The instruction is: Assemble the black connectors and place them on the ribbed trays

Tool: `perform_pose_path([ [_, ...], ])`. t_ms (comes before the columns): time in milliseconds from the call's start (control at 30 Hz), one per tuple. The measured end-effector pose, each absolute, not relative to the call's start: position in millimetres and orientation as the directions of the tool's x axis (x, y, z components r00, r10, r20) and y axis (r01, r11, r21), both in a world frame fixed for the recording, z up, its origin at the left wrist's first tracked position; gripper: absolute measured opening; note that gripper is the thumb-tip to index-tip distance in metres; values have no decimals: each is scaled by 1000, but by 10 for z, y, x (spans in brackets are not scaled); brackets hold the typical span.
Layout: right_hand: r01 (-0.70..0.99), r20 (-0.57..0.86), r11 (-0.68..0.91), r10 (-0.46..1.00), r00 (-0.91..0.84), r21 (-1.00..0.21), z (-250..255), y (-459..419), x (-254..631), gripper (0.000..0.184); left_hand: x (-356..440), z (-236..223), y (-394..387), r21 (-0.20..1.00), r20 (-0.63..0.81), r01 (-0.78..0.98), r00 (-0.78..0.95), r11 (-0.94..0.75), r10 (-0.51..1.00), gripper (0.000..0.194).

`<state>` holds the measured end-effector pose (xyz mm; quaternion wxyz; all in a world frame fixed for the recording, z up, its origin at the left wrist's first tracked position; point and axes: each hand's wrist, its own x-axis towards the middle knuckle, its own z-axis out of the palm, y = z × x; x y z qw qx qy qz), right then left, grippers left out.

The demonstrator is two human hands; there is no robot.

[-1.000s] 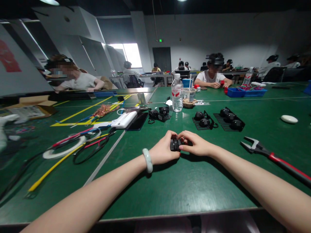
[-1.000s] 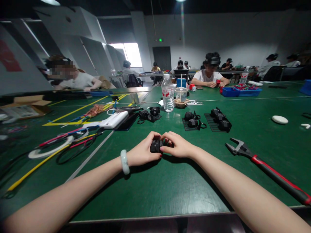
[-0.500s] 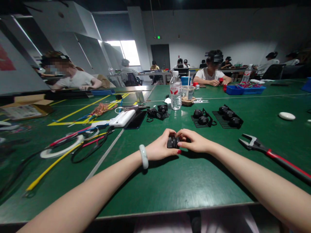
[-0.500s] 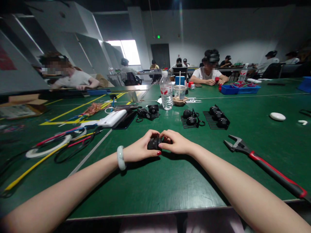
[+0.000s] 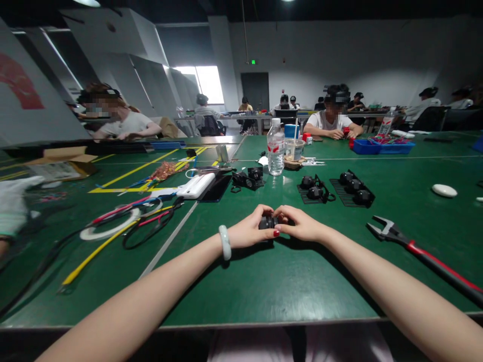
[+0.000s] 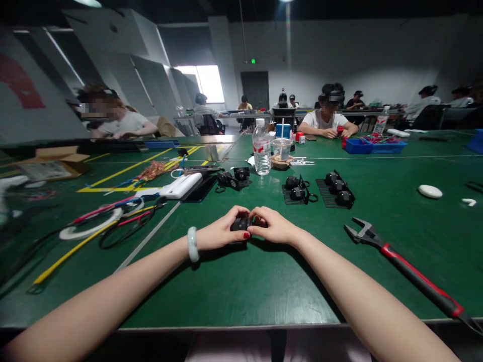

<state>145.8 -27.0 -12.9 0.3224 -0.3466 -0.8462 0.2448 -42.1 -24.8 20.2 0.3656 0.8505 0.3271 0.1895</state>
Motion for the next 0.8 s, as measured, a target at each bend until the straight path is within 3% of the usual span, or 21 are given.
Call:
perform_pose_path([
  [800, 381, 370, 624, 744, -556, -683, -139, -265, 1465, 27, -427, 201, -243, 708, 74, 463, 701, -533, 709, 46],
])
